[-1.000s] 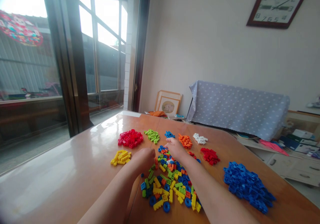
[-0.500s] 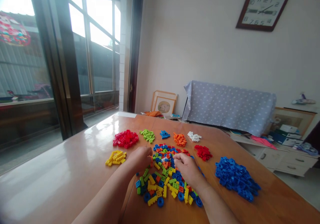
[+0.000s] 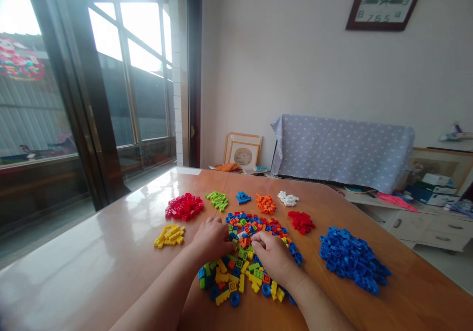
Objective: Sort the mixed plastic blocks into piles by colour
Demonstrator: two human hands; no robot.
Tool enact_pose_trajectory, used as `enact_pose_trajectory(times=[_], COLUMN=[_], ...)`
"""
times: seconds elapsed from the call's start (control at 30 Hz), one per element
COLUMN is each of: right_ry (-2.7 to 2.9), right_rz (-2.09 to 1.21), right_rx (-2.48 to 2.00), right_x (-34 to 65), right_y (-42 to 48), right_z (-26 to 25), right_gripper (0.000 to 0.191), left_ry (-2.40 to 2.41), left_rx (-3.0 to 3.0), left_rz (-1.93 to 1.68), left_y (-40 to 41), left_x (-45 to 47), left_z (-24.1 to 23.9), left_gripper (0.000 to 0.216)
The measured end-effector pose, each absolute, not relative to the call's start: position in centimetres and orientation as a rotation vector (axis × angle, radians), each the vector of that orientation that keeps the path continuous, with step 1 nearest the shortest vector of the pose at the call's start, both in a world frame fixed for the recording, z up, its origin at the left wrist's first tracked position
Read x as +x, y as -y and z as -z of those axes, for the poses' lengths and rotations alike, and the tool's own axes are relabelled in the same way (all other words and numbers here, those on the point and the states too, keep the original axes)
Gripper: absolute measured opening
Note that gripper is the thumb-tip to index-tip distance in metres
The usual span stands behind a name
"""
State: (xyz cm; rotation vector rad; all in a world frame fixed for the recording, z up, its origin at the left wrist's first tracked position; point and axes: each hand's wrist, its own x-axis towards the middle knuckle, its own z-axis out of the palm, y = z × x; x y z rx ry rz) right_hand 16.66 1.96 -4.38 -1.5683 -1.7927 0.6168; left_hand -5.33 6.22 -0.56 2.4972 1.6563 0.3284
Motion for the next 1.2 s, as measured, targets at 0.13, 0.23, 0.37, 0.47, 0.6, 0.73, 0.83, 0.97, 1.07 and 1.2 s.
enact_pose_trajectory(times=[0.13, 0.23, 0.37, 0.47, 0.6, 0.73, 0.83, 0.97, 1.07, 1.2], right_ry=[1.803, 1.808, 1.827, 1.842, 1.843, 1.836, 1.83, 1.827, 1.827, 1.823], right_rz=[-0.552, -0.506, -0.465, -0.444, -0.444, -0.452, -0.447, -0.447, -0.451, -0.457], right_rx=[-1.569, -1.552, -1.546, -1.551, -1.537, -1.522, -1.526, -1.522, -1.52, -1.526], right_x=[17.0, 17.1, 17.1, 17.0, 17.0, 17.2, 17.4, 17.6, 17.7, 17.8], right_y=[-1.9, -1.7, -1.5, -1.4, -1.3, -1.5, -1.6, -1.6, -1.6, -1.7], right_z=[4.1, 3.8, 3.4, 3.1, 2.9, 3.1, 3.3, 3.4, 3.5, 3.6], right_gripper=[0.031, 0.03, 0.029, 0.028, 0.029, 0.028, 0.028, 0.028, 0.028, 0.028], left_ry=[-1.69, -1.716, -1.577, -1.504, -1.527, -1.544, -1.556, -1.671, -1.784, -2.039], left_rx=[2.483, 2.472, 2.482, 2.504, 2.52, 2.515, 2.502, 2.416, 2.322, 2.192], left_rz=[-0.336, -0.336, -0.324, -0.321, -0.319, -0.296, -0.333, -0.365, -0.391, -0.378], left_y=[-6.3, -6.2, -6.1, -6.2, -6.3, -6.2, -6.2, -6.4, -6.7, -7.6], left_x=[-5.2, -5.3, -5.5, -5.2, -4.7, -4.5, -5.1, -6.8, -8.5, -11.2], left_z=[0.4, -0.1, -0.1, 0.5, 1.1, 0.9, 0.3, -0.6, -1.1, -1.3], left_gripper=[0.03, 0.017, 0.018, 0.017, 0.018, 0.015, 0.014, 0.02, 0.021, 0.019])
